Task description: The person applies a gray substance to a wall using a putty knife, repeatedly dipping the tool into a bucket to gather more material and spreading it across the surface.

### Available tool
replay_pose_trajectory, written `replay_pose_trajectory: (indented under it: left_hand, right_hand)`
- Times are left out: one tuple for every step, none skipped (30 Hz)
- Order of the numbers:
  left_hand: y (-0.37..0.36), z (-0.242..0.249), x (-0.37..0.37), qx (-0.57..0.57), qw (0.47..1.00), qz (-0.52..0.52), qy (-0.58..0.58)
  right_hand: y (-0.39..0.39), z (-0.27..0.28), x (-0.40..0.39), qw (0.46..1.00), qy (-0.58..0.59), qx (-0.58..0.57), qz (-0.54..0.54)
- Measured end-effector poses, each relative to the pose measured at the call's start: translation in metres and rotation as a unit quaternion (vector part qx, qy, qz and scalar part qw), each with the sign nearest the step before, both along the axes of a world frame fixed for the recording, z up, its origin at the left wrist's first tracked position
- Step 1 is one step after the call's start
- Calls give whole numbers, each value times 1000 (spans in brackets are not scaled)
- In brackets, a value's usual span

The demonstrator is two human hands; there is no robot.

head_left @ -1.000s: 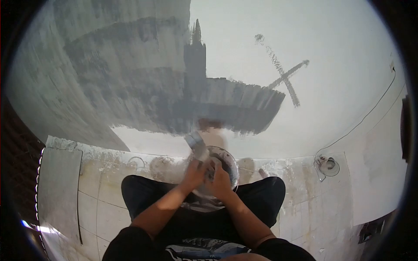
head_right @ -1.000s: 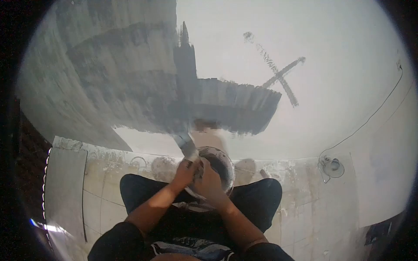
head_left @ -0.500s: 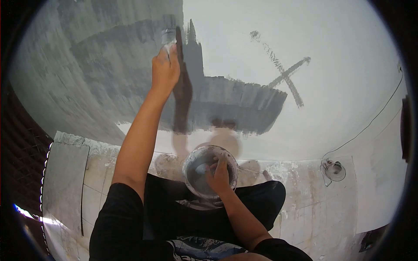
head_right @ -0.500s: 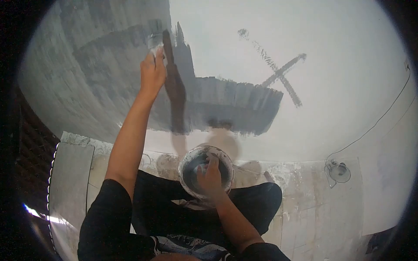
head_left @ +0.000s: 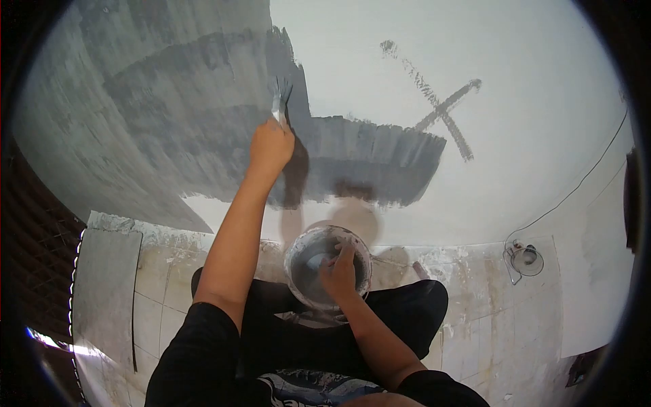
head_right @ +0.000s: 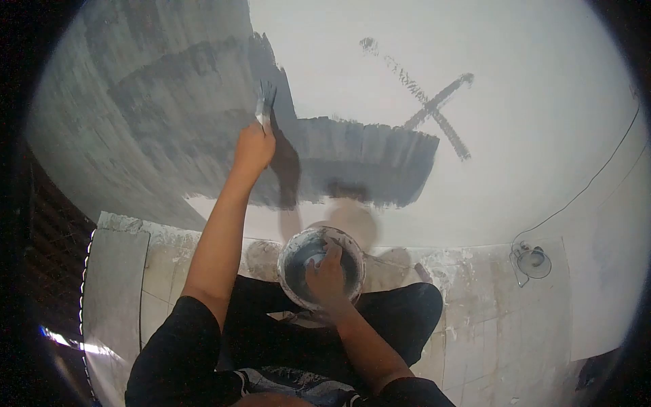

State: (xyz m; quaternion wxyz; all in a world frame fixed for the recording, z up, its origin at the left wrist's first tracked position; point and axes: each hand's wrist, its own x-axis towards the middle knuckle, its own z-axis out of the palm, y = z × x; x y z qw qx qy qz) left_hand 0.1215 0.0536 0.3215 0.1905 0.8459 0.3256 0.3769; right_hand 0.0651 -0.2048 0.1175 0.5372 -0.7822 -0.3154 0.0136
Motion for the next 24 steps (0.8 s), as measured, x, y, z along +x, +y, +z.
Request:
replay_pose_trajectory:
  left_hand:
    - [-2, -8, -2, -25, 1000, -4, 17]
    - [-4, -16, -4, -38, 999, -5, 33]
    - [-6, -23, -6, -49, 998, -7, 48]
    - [-7, -31, -8, -60, 996, -8, 63]
    - [-10, -39, -11, -81, 993, -23, 79]
    - [-12, -46, -15, -100, 990, -36, 93]
    - [-12, -48, -20, -117, 987, -46, 103]
    - [-12, -48, -23, -166, 970, -64, 167]
    - [-12, -45, -27, -213, 946, -82, 229]
    - [-13, -43, -32, -206, 943, -92, 244]
    - [-14, -41, -35, -200, 939, -104, 258]
    - [-15, -37, -35, -195, 934, -117, 275]
    - [-15, -28, -33, -190, 940, -114, 260]
    - [-14, -19, -32, -186, 944, -111, 247]
    - [-15, -10, -33, -185, 948, -108, 236]
    - [-15, 2, -34, -173, 956, -103, 212]
    - [-14, 15, -33, -162, 964, -99, 188]
    - [-14, 28, -32, -150, 970, -95, 165]
    - [-14, 41, -30, -148, 973, -86, 157]
    - [-15, 54, -28, -146, 975, -78, 149]
    - [-14, 61, -24, -144, 977, -69, 141]
    - [-13, 63, -20, -117, 984, -67, 117]
    - [-11, 62, -16, -91, 989, -65, 93]
    - [-10, 64, -15, -64, 994, -63, 69]
  right_hand:
    - [0, 0, -1, 1000, 5, -4, -1]
    - [0, 1, -2, 1000, 10, -8, -3]
    - [0, 1, -4, 1000, 15, -11, -4]
    - [-1, 1, -5, 1000, 18, -18, -3]
    - [-2, 1, -5, 1000, 19, -24, -2]
    - [-2, 2, -4, 999, 19, -30, 2]
    - [-1, 1, -3, 999, -2, -38, -8]
    - [-2, -5, -4, 999, -24, -43, -17]
    - [-2, -10, -4, 997, -46, -47, -27]
    - [-3, -16, -3, 997, -57, -59, -3]
    - [-6, -21, -1, 995, -68, -71, 20]
    - [-7, -27, 0, 993, -77, -85, 40]
    - [-5, -40, 2, 994, -64, -69, 57]
    - [-2, -53, 4, 995, -49, -55, 73]
    - [0, -60, 5, 995, -31, -42, 90]
    - [2, -60, 4, 995, -26, -54, 84]
    - [4, -61, 2, 994, -21, -67, 78]
    - [6, -61, 2, 994, -16, -79, 71]
    - [6, -62, 2, 993, -27, -89, 68]
    - [6, -64, 3, 992, -39, -98, 63]
    - [7, -64, 3, 991, -50, -106, 59]
    - [7, -63, 5, 992, -45, -99, 63]
    - [6, -64, 5, 993, -40, -92, 67]
    - [6, -60, 5, 993, -35, -84, 72]
